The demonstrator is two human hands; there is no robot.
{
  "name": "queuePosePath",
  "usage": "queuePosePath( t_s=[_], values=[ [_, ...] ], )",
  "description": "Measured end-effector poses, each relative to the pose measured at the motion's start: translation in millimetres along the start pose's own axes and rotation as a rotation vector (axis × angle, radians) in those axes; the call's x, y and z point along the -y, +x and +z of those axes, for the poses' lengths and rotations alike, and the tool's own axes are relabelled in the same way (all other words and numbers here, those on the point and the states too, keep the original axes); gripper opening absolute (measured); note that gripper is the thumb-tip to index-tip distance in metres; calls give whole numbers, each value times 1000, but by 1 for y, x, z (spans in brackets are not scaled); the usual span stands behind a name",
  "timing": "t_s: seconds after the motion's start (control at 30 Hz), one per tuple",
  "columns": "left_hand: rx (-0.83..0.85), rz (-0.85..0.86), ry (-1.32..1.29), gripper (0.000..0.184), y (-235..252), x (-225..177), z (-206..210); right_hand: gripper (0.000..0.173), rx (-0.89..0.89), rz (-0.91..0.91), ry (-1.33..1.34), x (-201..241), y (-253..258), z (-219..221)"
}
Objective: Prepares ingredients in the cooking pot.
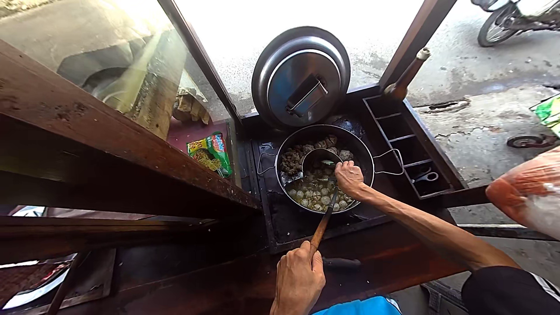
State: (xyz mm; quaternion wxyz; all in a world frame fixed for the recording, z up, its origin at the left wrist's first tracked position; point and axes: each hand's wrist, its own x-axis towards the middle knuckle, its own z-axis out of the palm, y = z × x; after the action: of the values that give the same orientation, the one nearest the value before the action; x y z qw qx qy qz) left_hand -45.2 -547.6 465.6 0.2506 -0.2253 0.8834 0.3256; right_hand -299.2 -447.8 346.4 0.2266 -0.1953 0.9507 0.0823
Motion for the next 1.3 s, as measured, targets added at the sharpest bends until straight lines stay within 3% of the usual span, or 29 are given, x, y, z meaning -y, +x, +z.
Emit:
queuePosePath(
  t_s=[0.2, 0.33, 0.67, 0.97, 1.13, 1.3],
  values=[
    [21, -14, -5, 28, 0, -1, -2, 37, 65, 21, -18, 10, 14, -1],
    [31, -15, 4, 28, 0, -1, -3, 28, 121, -15, -11, 8, 21, -6],
    [17, -3, 7, 28, 2, -1, -4, 25, 133, -61, 4, -8, -17, -46],
    [38, -26, -5, 29, 1, -1, -3, 42, 50, -79, 120, 8, 22, -1],
    [39, -24, -6, 29, 2, 0, -3, 34, 49, -121, 76, 16, 37, 10],
    [34, -18, -2, 28, 1, -1, -4, 25, 74, -161, 45, 13, 19, -13]
  ],
)
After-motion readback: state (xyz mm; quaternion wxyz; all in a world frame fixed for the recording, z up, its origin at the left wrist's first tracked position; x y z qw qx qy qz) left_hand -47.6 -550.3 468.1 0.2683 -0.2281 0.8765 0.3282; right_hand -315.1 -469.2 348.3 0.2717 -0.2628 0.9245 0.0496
